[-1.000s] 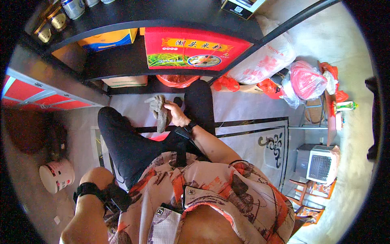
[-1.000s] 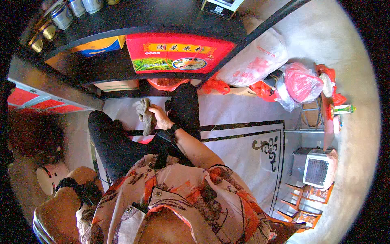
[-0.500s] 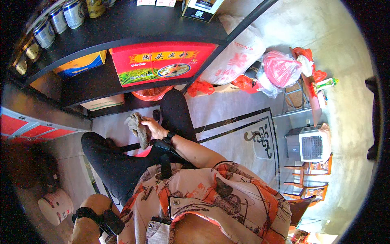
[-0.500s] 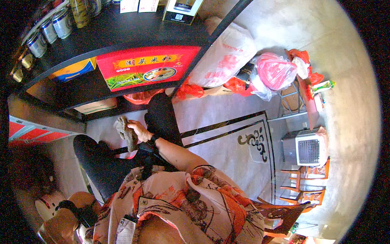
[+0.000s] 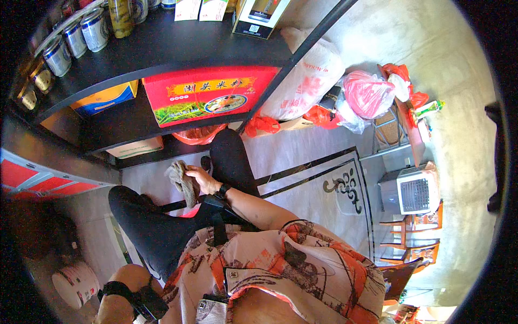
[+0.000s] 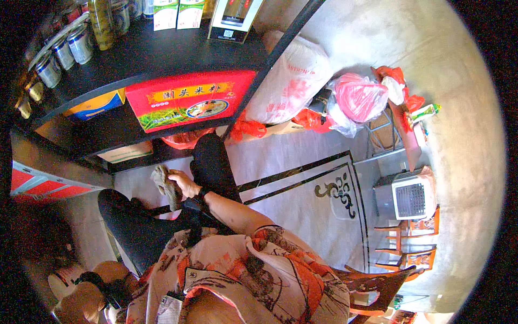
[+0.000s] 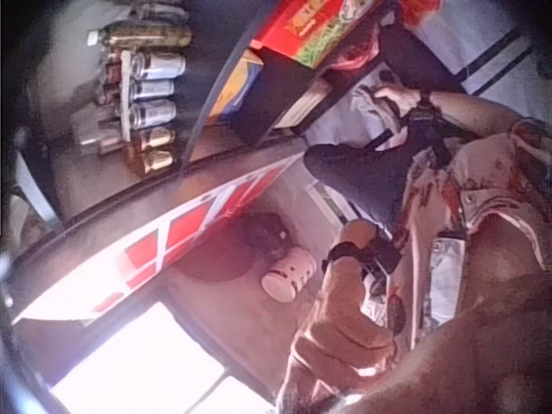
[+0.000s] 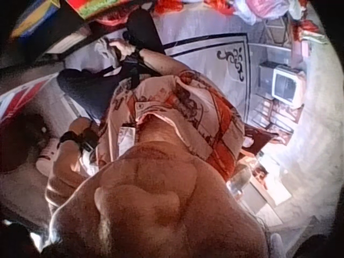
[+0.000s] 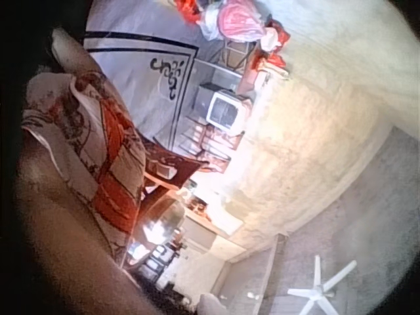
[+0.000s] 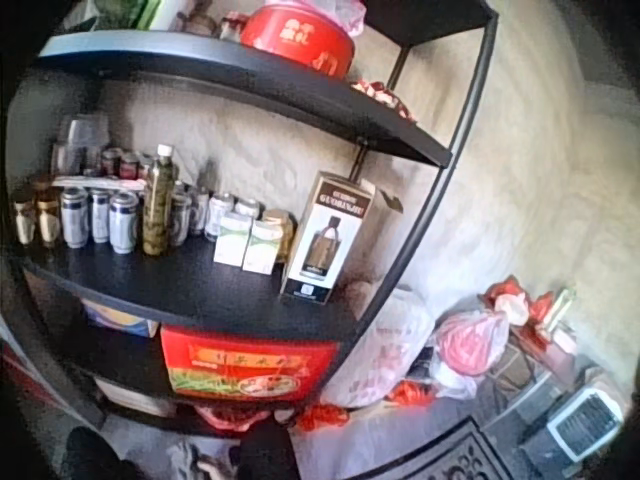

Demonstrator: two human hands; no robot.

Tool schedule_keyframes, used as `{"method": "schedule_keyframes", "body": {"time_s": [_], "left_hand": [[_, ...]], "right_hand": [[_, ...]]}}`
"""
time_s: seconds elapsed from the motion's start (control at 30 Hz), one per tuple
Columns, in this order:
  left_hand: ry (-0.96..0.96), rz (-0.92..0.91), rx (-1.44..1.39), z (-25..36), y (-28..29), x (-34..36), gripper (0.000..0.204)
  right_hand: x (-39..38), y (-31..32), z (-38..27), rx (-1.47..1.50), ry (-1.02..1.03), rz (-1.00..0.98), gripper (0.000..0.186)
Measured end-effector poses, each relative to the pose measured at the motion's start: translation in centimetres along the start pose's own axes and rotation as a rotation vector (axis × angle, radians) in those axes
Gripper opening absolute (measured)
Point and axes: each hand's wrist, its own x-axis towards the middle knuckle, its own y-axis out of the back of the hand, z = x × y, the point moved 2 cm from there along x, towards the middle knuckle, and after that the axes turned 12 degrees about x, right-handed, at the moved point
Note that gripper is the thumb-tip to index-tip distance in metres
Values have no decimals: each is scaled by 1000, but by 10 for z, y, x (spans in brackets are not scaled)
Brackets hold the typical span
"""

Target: The person wipes a shelf with a cloth, then picks up and places back several jars, cans, and boxes. They open and close a small jar, wipe the shelf again, and move a red box to a lower shelf before wiping that area.

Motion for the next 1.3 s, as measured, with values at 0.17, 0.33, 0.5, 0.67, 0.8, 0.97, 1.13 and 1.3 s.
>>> {"method": "schedule_keyframes", "body": {"time_s": [0.17, 0.33, 0.5, 0.67, 0.8, 0.97, 1.13, 1.3], "left_hand": [[55, -94, 8, -12, -16, 1, 21], [124, -102, 43, -11, -17, 0, 19], [114, -96, 88, -14, -14, 2, 19], [69, -76, 125, -22, -26, 5, 20], [24, -53, 218, -21, -30, 8, 23], [159, -214, 155, -19, -27, 12, 38], [158, -142, -176, -22, -22, 14, 38], [76, -17, -137, -16, -15, 17, 34]], "right_hand": [[3, 3, 1, -4, 0, -14, 31], [5, 8, 5, -24, -4, 8, 30], [3, 8, 4, -68, -10, -8, 32], [3, 5, 5, -26, -51, 7, 33], [1, 2, 4, -2, -4, -7, 32], [0, 3, 4, -36, -29, -12, 32], [4, 6, 5, -80, -11, -28, 33], [3, 4, 7, -69, -63, -12, 33]]}}
